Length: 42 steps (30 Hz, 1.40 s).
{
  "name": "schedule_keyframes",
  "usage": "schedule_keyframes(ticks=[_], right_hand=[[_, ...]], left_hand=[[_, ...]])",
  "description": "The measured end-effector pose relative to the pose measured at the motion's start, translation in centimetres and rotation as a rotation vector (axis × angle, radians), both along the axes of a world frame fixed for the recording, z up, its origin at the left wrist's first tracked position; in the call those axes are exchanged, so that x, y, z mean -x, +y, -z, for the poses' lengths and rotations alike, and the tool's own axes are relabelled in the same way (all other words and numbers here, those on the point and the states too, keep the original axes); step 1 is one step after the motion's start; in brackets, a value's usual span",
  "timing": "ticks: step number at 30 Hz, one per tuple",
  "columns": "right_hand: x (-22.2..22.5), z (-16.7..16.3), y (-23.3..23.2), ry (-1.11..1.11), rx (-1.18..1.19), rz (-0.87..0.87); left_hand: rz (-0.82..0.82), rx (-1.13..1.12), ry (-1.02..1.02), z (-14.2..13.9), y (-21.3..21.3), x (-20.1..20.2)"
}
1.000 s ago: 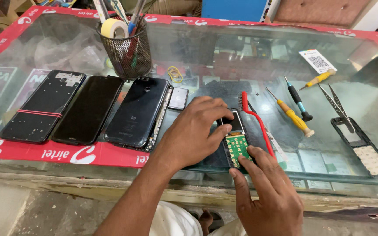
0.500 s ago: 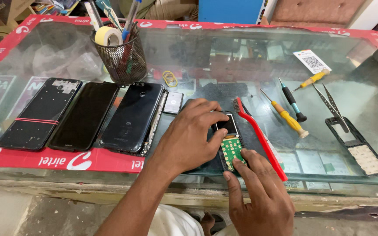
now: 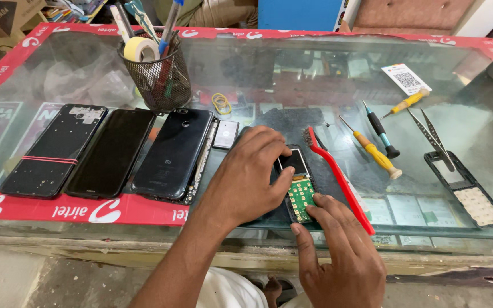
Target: The person disassembles a feature phone, cleans the keypad circuit board with a brush, and reassembles the device by inserting the keypad, screen, and back cover. They use tweezers to adjust internal components and ensure the phone is properly closed.
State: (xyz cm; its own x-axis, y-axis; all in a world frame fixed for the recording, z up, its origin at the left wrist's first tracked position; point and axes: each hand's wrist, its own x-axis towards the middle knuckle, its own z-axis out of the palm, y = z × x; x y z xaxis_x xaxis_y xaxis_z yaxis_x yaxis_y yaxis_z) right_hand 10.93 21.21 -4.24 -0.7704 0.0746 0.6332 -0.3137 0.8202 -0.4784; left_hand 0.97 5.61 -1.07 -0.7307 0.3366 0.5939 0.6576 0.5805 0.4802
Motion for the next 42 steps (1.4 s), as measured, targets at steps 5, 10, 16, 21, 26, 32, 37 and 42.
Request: schedule_keyframes(ticks=[5,10,16,21,26,32,37,42], right_hand=[[0.0,0.0,0.1,-0.007,-0.014,0.007],[-0.1,0.0,0.1,-0.056,-0.013,0.022],[-0.2,-0.2,0.1,-0.028,0.010,0.009],[-0.5,0.0,0.4,-0.045,0.014,0.000],[-0.4,-0.3,0.4,-0.041,0.023,-0.005],[-0.3,0.5,0.8,-0.002,0.023,-0.041],[-0.6,0.7,0.9,0.006,0.048,-0.046],[-0.7,-0.5,2.8,-0.106,0.299,-0.214]], left_hand=[[-0.002,0.006,0.005,0.1,0.0,-0.1],[-0.004,0.021,0.041,0.0,-0.1,-0.1],[-0.132,-0.114,0.256,-0.8,-0.6,-1.1],[-0.301,-0.334,0.534,-1.2,-1.6,-3.2],[-0.460,-0.358,0.501,-0.1,-2.3,-7.1],[-0.293,-0.071,0.466,3.3,-2.2,-9.7],[-0.256,-0.024,0.443,4.0,-1.1,-9.2],[-0.321,0.004,0.442,4.4,-1.8,-9.1]])
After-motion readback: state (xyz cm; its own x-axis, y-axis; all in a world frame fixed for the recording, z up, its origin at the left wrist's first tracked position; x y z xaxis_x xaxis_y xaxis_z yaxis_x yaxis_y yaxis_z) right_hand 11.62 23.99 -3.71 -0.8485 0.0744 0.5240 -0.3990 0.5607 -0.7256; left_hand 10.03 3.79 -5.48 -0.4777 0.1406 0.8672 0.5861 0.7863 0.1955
